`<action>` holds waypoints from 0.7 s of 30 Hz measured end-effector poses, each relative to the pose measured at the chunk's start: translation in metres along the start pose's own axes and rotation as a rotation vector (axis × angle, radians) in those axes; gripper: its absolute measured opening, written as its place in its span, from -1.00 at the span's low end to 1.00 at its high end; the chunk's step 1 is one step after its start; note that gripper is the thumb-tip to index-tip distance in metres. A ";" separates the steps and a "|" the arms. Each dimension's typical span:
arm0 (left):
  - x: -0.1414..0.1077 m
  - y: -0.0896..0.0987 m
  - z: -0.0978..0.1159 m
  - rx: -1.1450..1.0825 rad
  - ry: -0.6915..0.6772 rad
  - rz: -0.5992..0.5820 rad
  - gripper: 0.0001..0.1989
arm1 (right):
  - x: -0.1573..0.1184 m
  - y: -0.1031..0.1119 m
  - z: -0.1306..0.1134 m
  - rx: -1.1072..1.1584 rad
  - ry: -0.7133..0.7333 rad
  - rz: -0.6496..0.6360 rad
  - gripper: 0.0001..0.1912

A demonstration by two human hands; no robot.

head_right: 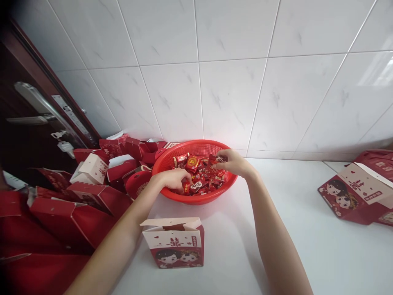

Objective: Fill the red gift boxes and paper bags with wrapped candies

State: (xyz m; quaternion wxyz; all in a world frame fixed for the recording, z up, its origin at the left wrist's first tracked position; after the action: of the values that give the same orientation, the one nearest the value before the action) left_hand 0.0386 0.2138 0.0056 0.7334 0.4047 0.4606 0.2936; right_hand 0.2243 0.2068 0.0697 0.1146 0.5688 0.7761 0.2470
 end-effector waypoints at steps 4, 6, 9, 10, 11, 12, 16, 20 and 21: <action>0.000 0.015 0.000 -0.231 -0.092 0.154 -0.76 | -0.002 0.002 -0.006 0.041 0.015 0.008 -0.73; 0.000 0.018 0.004 -0.270 -0.159 0.183 -0.76 | -0.004 0.003 -0.009 0.056 0.016 0.022 -0.74; 0.001 0.006 0.013 -0.186 -0.185 0.053 -0.63 | -0.006 0.007 -0.012 0.070 0.007 0.049 -0.74; 0.001 0.002 0.016 -0.142 -0.184 0.010 -0.60 | -0.006 0.008 -0.012 0.080 0.004 0.057 -0.74; 0.001 -0.002 0.017 -0.109 -0.179 -0.018 -0.61 | -0.007 0.008 -0.011 0.095 0.000 0.064 -0.74; 0.001 -0.004 0.019 -0.089 -0.179 -0.032 -0.65 | -0.007 0.009 -0.011 0.117 -0.004 0.066 -0.73; 0.000 -0.008 0.025 -0.104 -0.210 -0.051 -0.88 | -0.006 0.006 -0.008 0.250 -0.010 0.034 -0.66; 0.000 -0.009 0.022 -0.138 -0.198 -0.045 -0.87 | -0.005 0.006 -0.011 0.368 0.028 0.023 -0.57; 0.000 -0.008 0.021 -0.141 -0.188 -0.037 -0.87 | -0.005 0.006 -0.012 0.393 0.032 0.024 -0.56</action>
State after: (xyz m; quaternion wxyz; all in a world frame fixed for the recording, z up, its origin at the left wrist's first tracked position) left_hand 0.0584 0.2030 0.0040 0.8053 0.3693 0.3753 0.2726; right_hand 0.2257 0.2003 0.0824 -0.0138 0.5854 0.8043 0.1011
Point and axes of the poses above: each hand's wrist, its own x-axis towards the middle knuckle, its own y-axis out of the back of the hand, z = x × y, the point moved 9 cm from there along x, towards the middle knuckle, and after that the axes turned 1 degree about y, right-handed, at the moved point
